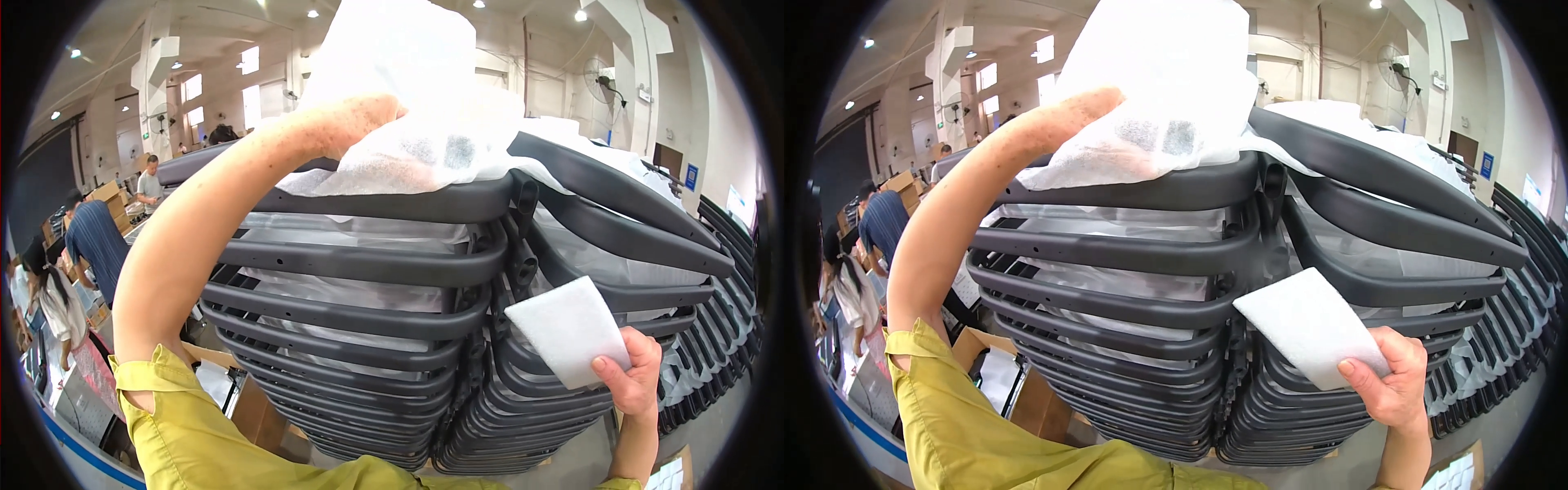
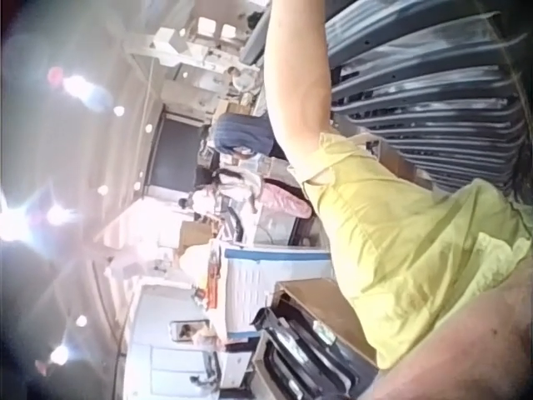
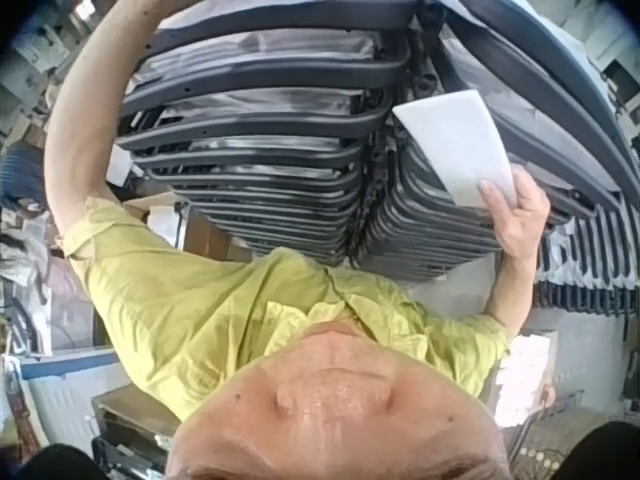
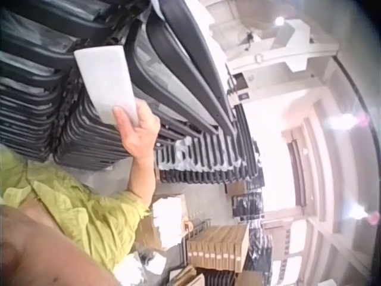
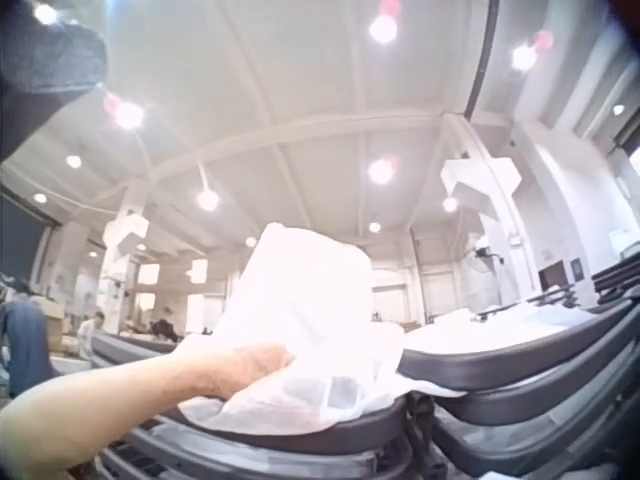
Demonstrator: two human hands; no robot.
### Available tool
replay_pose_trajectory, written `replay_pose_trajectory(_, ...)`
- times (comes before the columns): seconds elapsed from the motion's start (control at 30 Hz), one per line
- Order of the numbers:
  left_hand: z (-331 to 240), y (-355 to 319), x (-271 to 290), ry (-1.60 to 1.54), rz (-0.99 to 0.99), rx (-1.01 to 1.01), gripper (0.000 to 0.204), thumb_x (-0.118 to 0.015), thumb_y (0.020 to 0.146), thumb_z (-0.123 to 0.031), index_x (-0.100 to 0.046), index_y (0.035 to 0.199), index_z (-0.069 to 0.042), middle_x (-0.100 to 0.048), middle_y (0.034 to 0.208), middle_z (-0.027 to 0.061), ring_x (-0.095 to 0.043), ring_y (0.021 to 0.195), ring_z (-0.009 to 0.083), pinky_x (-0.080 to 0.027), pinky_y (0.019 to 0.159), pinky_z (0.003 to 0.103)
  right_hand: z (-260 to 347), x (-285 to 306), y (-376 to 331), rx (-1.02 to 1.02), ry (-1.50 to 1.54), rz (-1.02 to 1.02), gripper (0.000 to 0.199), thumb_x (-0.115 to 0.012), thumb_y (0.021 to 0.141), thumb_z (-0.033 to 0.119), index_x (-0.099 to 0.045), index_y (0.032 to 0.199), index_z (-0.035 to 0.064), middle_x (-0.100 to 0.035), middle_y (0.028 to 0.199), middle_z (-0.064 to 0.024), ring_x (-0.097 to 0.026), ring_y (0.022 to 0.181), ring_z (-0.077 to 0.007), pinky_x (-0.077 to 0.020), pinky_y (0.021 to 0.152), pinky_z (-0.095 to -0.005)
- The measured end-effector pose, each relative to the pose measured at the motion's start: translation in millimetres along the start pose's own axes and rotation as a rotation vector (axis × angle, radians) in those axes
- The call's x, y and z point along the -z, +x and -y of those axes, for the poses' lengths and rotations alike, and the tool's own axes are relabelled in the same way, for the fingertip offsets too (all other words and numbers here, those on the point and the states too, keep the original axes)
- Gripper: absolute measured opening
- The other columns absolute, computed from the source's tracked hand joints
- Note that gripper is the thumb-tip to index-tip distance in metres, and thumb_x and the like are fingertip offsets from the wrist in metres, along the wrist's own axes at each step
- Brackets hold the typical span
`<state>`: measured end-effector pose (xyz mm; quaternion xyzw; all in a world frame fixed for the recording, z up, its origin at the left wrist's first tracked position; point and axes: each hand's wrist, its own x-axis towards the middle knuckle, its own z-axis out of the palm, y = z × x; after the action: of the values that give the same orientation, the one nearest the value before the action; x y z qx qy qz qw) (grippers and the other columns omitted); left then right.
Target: Wrapping protective foam padding around the metal frames of office chairs on a factory floor.
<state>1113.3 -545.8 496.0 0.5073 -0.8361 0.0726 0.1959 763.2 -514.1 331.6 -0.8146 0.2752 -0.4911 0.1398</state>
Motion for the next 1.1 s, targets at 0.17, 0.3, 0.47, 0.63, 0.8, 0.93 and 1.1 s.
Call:
replay_pose_trajectory(0.17, -7.2, -10.9, -2.1, 0.056, -0.079, -0.03, 0.042, -0.069, 0.062, -0.036, -0.061, 0.084, -0.001, -0.058, 0.069, 0.0082, -0.052, 0.064, 0.0145, -0.042, 0.061, 0.029, 3.3, 3.2, -1.3, -0.026, -0.065, -0.051, 0.021, -0.066, 0.069, 0.015, -0.057, 0.076, -0.0018, -0.057, 0.059, -0.005, -0.052, 0.05, -0.0096, -0.0387, 0.047, -0.0205)
replay_pose_trajectory(0.3, -10.9, -12.9, -3.8, 0.147, -0.147, -0.059, 0.035, -0.07, 0.062, -0.026, -0.059, 0.082, 0.001, -0.056, 0.065, 0.0047, -0.052, 0.059, 0.0141, -0.042, 0.063, 0.028, 3.7, 4.3, 5.5, -0.018, -0.096, -0.087, 0.021, -0.066, 0.068, 0.015, -0.057, 0.076, -0.0018, -0.057, 0.059, -0.0048, -0.051, 0.049, -0.0092, -0.0377, 0.046, -0.0201)
replay_pose_trajectory(0.47, -12.6, -37.8, -20.6, 0.629, -0.432, -0.266, 0.039, -0.067, 0.06, -0.024, -0.051, 0.087, -0.002, -0.051, 0.072, 0.0111, -0.052, 0.074, 0.0295, -0.036, 0.08, 0.035, -8.2, 0.7, 16.1, 0.068, -0.146, -0.102, 0.02, -0.065, 0.068, 0.015, -0.056, 0.075, -0.002, -0.055, 0.057, -0.0045, -0.049, 0.047, -0.0092, -0.0361, 0.046, -0.0197)
replay_pose_trajectory(0.63, -23.6, -42.9, -24.6, 0.636, -0.515, -0.251, 0.039, -0.065, 0.061, -0.024, -0.049, 0.09, -0.003, -0.052, 0.086, 0.0121, -0.051, 0.082, 0.0286, -0.036, 0.079, 0.033, -18.4, -0.2, 17.3, -0.034, -0.016, -0.095, 0.02, -0.064, 0.07, 0.015, -0.055, 0.073, -0.0019, -0.053, 0.056, -0.0027, -0.044, 0.048, -0.0072, -0.0333, 0.045, -0.0197)
replay_pose_trajectory(0.8, -19.6, -38.2, -9.3, 0.423, -0.355, -0.392, 0.021, -0.057, 0.067, -0.011, -0.048, 0.082, 0.0, -0.055, 0.078, 0.0181, -0.053, 0.079, 0.0356, -0.042, 0.066, 0.04, -22.3, 1.5, 16.0, 0.003, 0.031, -0.085, 0.021, -0.064, 0.07, 0.015, -0.055, 0.074, -0.0023, -0.052, 0.055, -0.0013, -0.043, 0.048, -0.0061, -0.0325, 0.045, -0.0195)
replay_pose_trajectory(0.93, -40.8, -41.5, -21.1, 0.789, -0.442, -0.133, 0.014, -0.054, 0.067, -0.005, -0.047, 0.079, -0.003, -0.056, 0.075, 0.0125, -0.055, 0.077, 0.0296, -0.042, 0.065, 0.036, -21.3, 11.6, 3.1, 0.026, 0.023, -0.12, 0.022, -0.065, 0.07, 0.017, -0.055, 0.074, -0.0025, -0.053, 0.055, -0.0017, -0.045, 0.049, -0.0062, -0.0331, 0.045, -0.0192)
replay_pose_trajectory(1.1, -32.1, -47.5, -40.8, 0.936, -0.77, -0.224, 0.021, -0.056, 0.062, -0.005, -0.049, 0.082, -0.006, -0.054, 0.078, 0.0038, -0.054, 0.075, 0.021, -0.04, 0.066, 0.028, -30.7, 11.6, -13.9, -0.014, 0.106, -0.065, 0.023, -0.065, 0.07, 0.017, -0.055, 0.076, -0.003, -0.054, 0.057, -0.0026, -0.047, 0.049, -0.0067, -0.0344, 0.046, -0.0193)
